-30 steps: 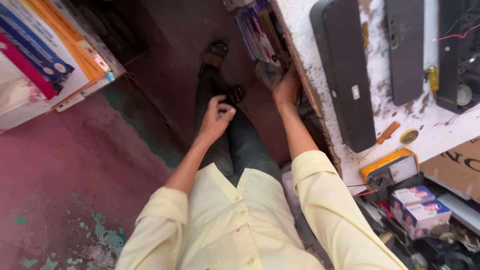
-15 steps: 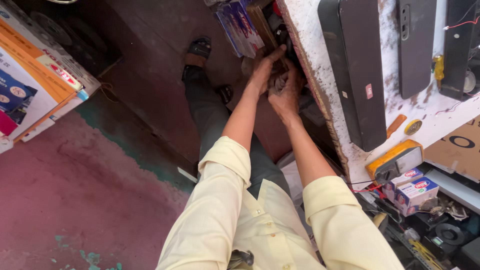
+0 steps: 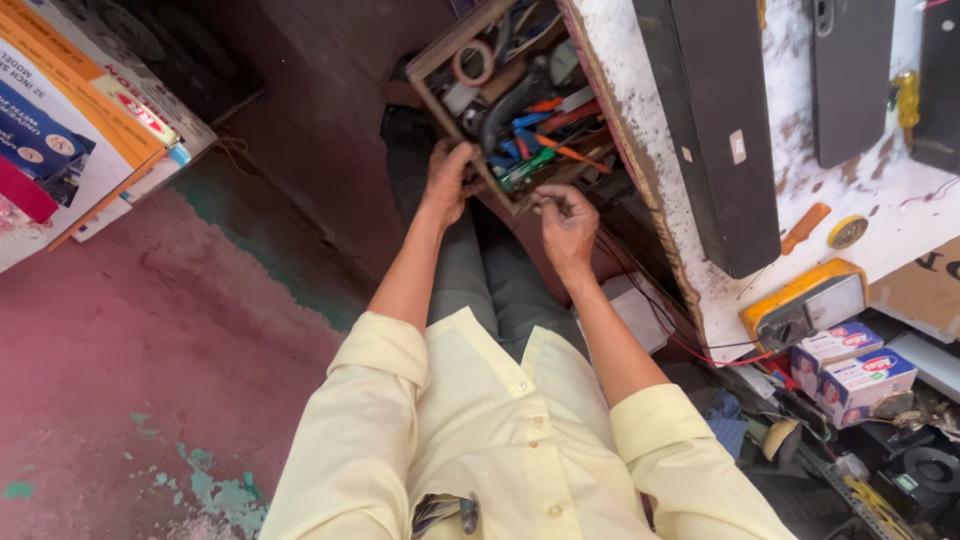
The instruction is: The person disassembles a black soundbar using a screwdriver and pliers, removes a speaker component, and reassembles the unit. The person also uses a multimeter and a marker during the process.
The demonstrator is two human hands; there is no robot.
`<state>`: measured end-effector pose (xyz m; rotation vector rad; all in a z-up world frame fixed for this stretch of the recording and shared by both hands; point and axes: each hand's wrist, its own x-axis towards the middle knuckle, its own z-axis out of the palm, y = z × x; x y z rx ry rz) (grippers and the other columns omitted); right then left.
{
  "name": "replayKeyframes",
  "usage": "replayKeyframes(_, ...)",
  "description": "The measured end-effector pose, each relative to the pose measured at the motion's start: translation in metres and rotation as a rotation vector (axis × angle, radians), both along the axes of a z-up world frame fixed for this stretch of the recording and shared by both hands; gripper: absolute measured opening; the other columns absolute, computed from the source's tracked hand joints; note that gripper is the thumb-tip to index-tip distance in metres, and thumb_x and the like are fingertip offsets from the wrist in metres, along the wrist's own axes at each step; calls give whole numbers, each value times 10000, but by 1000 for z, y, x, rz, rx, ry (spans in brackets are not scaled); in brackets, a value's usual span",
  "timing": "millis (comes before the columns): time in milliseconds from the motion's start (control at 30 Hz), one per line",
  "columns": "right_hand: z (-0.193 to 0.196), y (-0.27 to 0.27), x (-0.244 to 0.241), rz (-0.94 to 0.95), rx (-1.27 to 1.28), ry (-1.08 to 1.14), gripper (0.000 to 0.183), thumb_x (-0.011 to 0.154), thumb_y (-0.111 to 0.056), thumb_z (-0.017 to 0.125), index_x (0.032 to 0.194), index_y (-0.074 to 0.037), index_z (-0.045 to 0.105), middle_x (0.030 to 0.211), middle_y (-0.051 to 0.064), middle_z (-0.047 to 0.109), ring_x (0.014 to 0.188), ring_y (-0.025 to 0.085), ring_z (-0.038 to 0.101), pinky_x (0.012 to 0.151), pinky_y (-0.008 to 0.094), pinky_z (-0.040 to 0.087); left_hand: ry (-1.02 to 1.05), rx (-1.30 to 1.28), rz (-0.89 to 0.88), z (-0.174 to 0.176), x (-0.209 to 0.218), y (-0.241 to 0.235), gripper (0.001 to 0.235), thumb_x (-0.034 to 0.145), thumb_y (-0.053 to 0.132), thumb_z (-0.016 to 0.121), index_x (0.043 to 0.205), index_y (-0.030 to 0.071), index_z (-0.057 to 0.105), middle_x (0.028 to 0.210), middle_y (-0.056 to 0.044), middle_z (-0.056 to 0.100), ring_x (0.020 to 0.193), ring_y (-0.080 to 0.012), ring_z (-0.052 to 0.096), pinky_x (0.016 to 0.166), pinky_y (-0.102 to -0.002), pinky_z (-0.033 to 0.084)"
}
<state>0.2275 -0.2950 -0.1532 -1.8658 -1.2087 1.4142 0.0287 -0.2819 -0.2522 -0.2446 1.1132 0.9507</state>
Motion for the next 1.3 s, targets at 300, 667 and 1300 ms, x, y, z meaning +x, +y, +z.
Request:
replayKeyframes(300,-3,14,-4,-59,254,-492,165,1006,-148,714,1023,5,653,905,82,690,769,130,657,698,277,536,-67,-93,121,9,-10,-25,270,827,260,632,1053,160,520,998,-49,593,910,-235,624,752,-567,560)
replayKeyframes(667,-17,28,-59,-282,-438,-44,361,890,-291,783,884,42,643,722,103,714,531,130,705,447,269,520,-191,-168,113,16,-14,-17,246,821,264,605,1021,126,569,1014,-102,642,930,-305,645,803,-606,540)
replayKeyframes(1300,3,91,-27,309,117,-452,105,992,-139,689,1053,-58,714,935,105,711,821,225,696,745,334,534,-232,-227,144,-2,-15,-16,238,796,228,600,985,87,569,1039,-147,648,958,-346,647,848,-671,540)
